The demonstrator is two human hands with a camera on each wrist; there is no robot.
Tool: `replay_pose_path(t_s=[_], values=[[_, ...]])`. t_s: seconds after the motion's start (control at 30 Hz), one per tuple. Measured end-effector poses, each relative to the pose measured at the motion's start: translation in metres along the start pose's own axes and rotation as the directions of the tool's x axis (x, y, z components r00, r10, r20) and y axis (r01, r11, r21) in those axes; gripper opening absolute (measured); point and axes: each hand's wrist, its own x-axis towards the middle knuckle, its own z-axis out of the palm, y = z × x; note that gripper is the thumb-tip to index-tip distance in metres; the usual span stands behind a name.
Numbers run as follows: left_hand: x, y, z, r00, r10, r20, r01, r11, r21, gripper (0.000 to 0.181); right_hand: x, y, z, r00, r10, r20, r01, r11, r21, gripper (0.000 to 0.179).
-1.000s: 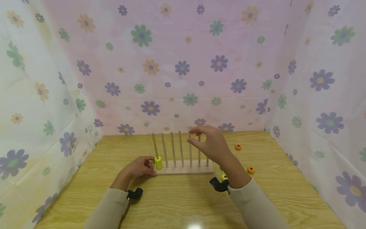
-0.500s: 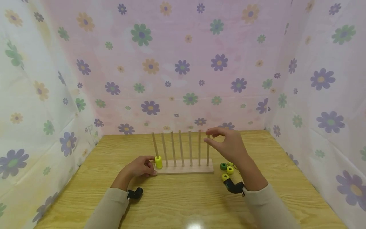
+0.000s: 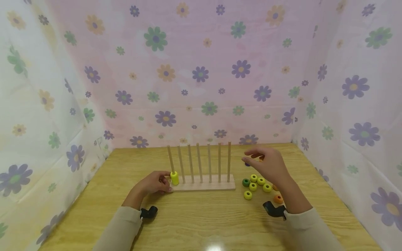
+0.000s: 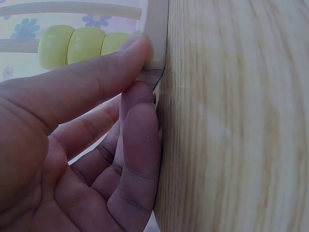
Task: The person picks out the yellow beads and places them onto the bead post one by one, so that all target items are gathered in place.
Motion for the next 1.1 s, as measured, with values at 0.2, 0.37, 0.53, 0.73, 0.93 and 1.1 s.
replay_pose_path(t_s=[0.2, 0.37, 0.53, 0.73, 0.93, 1.1], values=[[-0.001, 0.000, 0.000, 1.000, 0.000, -0.005, 0.000, 1.000, 0.024, 0.071, -0.009, 0.029, -0.001, 0.996, 0.073, 0.059, -0.075, 0.997, 0.022, 0.022], [-0.001, 0.001, 0.000, 1.000, 0.010, -0.007, -0.010, 1.000, 0.005, 0.071, -0.013, 0.053, 0.001, 0.983, 0.132, 0.128, -0.141, 0.988, 0.065, 0.028], [0.000, 0.001, 0.000, 1.000, 0.008, -0.003, -0.008, 1.000, 0.008, 0.070, -0.018, 0.073, 0.003, 0.958, 0.213, 0.191, -0.234, 0.968, 0.095, 0.038], [0.000, 0.001, 0.000, 1.000, 0.008, -0.002, -0.007, 1.000, 0.021, 0.071, -0.027, 0.096, 0.001, 0.924, 0.292, 0.246, -0.330, 0.935, 0.130, 0.053], [-0.001, 0.001, -0.001, 1.000, 0.007, 0.000, -0.007, 1.000, 0.013, 0.070, -0.031, 0.113, -0.005, 0.905, 0.328, 0.270, -0.374, 0.917, 0.141, 0.060], [0.000, 0.001, 0.000, 1.000, -0.002, -0.001, 0.002, 1.000, 0.010, 0.069, -0.038, 0.123, -0.012, 0.887, 0.333, 0.321, -0.390, 0.911, 0.132, 0.060]])
